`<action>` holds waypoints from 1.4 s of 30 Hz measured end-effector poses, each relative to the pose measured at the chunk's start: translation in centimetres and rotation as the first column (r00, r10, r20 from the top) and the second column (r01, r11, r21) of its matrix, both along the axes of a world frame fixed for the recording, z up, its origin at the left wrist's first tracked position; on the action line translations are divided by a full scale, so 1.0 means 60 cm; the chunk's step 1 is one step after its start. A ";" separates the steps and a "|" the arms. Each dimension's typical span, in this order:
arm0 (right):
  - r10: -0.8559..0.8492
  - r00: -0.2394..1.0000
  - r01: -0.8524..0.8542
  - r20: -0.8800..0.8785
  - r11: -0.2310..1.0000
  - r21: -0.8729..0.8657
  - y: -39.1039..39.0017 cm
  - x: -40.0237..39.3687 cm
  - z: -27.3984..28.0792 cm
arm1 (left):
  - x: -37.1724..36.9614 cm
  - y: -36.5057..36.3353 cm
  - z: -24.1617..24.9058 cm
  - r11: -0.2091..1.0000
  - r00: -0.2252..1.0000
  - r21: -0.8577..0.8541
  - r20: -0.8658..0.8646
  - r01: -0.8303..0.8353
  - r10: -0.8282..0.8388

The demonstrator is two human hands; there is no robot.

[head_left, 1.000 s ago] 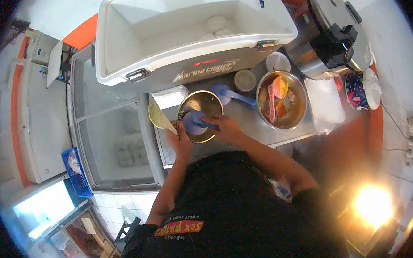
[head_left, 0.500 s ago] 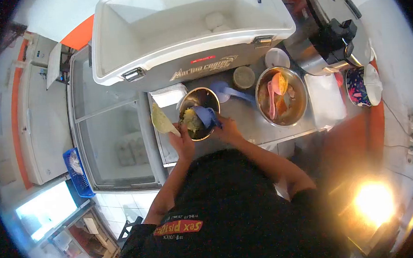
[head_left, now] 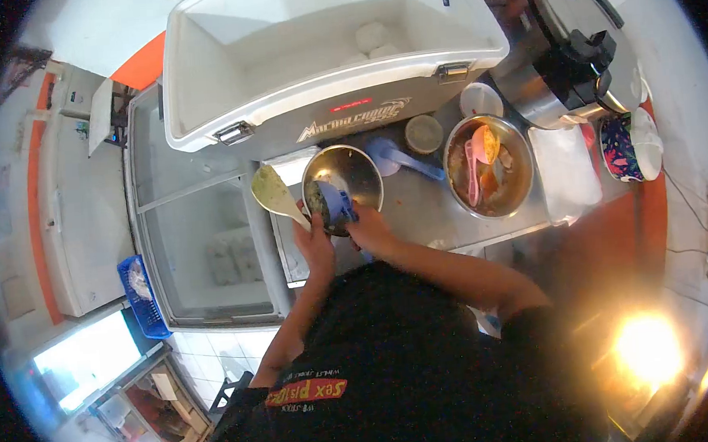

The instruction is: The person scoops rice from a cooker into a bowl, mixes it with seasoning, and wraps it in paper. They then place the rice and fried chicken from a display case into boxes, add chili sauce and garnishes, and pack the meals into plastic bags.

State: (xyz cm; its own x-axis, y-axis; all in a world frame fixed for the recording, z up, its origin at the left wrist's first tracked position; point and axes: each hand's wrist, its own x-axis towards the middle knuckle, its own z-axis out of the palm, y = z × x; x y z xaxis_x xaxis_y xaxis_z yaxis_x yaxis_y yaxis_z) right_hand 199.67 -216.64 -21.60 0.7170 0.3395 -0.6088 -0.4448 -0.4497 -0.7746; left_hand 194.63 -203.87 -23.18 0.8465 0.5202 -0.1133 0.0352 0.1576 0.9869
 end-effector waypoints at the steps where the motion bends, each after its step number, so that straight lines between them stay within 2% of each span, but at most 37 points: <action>1: 0.002 1.000 -0.002 0.003 1.000 0.004 0.003 0.000 -0.010 | 0.003 -0.001 0.009 0.998 0.998 -0.033 -0.040 -0.049 0.047; 3: -0.141 0.985 0.159 -0.101 0.968 0.195 0.007 0.008 -0.022 | 0.009 0.005 0.012 0.993 0.992 -0.063 -0.072 -0.104 0.099; 4: -0.136 0.986 0.153 -0.097 0.968 0.198 0.005 0.012 -0.028 | 0.007 0.011 0.007 0.991 0.995 -0.118 -0.074 -0.070 0.061; 6: -0.170 0.934 0.259 -0.313 0.928 0.269 0.002 0.029 0.010 | 0.004 0.017 0.005 0.985 0.997 -0.171 -0.072 -0.040 0.028; 7: -0.161 0.938 0.250 -0.308 0.929 0.275 0.002 0.033 0.001 | 0.004 0.018 0.006 0.979 0.996 -0.194 -0.082 -0.062 0.047; 9: -0.162 0.837 0.412 -0.523 0.816 0.406 0.000 0.041 -0.036 | 0.003 0.020 0.008 0.973 0.994 -0.217 -0.087 -0.083 0.066; 11: -0.111 0.842 0.380 -0.528 0.816 0.435 -0.009 0.049 -0.056 | -0.003 0.021 0.005 0.969 0.972 -0.218 -0.224 -0.116 0.066; 14: -0.065 0.840 0.352 -0.538 0.820 0.451 -0.037 0.051 -0.059 | -0.010 0.021 -0.008 0.952 0.982 -0.265 -0.148 -0.151 0.114; 18: -0.089 0.823 0.394 -0.561 0.801 0.451 -0.076 0.047 -0.032 | -0.021 0.027 0.002 0.932 0.973 -0.309 -0.188 -0.191 0.137; 20: -0.100 0.839 0.372 -0.535 0.823 0.429 -0.094 0.040 -0.013 | -0.038 0.043 -0.014 0.962 0.957 -0.255 -0.290 -0.096 0.018; 22: -0.110 0.852 0.353 -0.511 0.843 0.406 -0.108 0.030 -0.005 | -0.050 0.043 -0.031 0.966 0.950 -0.248 -0.312 -0.069 -0.012; 25: -0.059 0.876 0.318 -0.478 0.817 0.482 -0.128 0.015 -0.005 | -0.061 0.039 -0.046 0.975 0.929 -0.222 -0.366 -0.032 -0.052; 27: -0.121 0.913 0.283 -0.388 0.874 0.394 -0.141 0.003 0.007 | -0.070 0.041 -0.042 0.978 0.917 -0.206 -0.393 -0.019 -0.064; 28: -0.126 0.914 0.286 -0.385 0.874 0.392 -0.149 -0.005 0.014 | -0.077 0.047 -0.038 0.990 0.921 -0.142 -0.383 0.023 -0.076; 29: -0.128 0.906 0.317 -0.403 0.837 0.447 -0.157 -0.014 0.023 | -0.082 0.052 -0.034 0.995 0.923 -0.079 -0.373 0.067 -0.092; 30: -0.133 0.897 0.351 -0.422 0.794 0.496 -0.168 -0.021 0.032 | -0.085 0.057 -0.036 0.993 0.923 -0.084 -0.370 0.080 -0.106; 32: -0.184 0.887 0.396 -0.423 0.774 0.494 -0.197 -0.032 0.051 | -0.089 0.067 -0.043 0.969 0.931 0.240 -0.364 0.068 0.025; 33: -0.220 0.877 0.430 -0.427 0.756 0.494 -0.216 -0.037 0.057 | -0.090 0.073 -0.051 0.962 0.954 0.269 -0.295 0.041 0.042; 34: -0.253 0.871 0.450 -0.421 0.752 0.481 -0.240 -0.040 0.058 | -0.091 0.079 -0.063 0.957 0.973 0.289 -0.225 0.015 0.053; 36: -0.276 0.855 0.491 -0.439 0.704 0.513 -0.304 -0.050 0.057 | -0.104 0.097 -0.103 0.994 0.994 0.097 -0.088 -0.051 0.060; 37: -0.317 0.845 0.514 -0.430 0.703 0.491 -0.339 -0.056 0.062 | -0.102 0.074 -0.062 0.990 0.985 0.130 -0.160 -0.044 0.065; 38: -0.368 0.818 0.570 -0.443 0.623 0.536 -0.373 -0.059 0.068 | -0.099 0.054 0.005 0.985 0.971 0.167 -0.226 -0.035 0.073; 39: -0.409 0.792 0.610 -0.452 0.536 0.583 -0.409 -0.059 0.074 | -0.094 0.036 0.034 0.981 0.978 0.185 -0.188 -0.052 0.087; 41: -0.505 0.763 0.641 -0.403 0.516 0.569 -0.495 -0.056 0.082 | -0.083 0.009 0.052 0.980 0.986 0.188 -0.137 -0.066 0.092; 42: -0.567 0.735 0.665 -0.372 0.492 0.562 -0.538 -0.055 0.078 | -0.081 0.000 0.051 0.971 0.981 0.203 -0.118 -0.130 0.156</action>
State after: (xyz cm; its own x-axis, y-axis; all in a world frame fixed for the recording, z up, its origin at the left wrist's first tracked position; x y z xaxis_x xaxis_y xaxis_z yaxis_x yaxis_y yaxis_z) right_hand 196.37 -248.94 -16.95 0.8352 0.1625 -0.5254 -0.5204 0.5427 -0.6593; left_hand 189.76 -203.84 -20.12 0.7459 0.6578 -0.1049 0.1587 -0.0225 0.9871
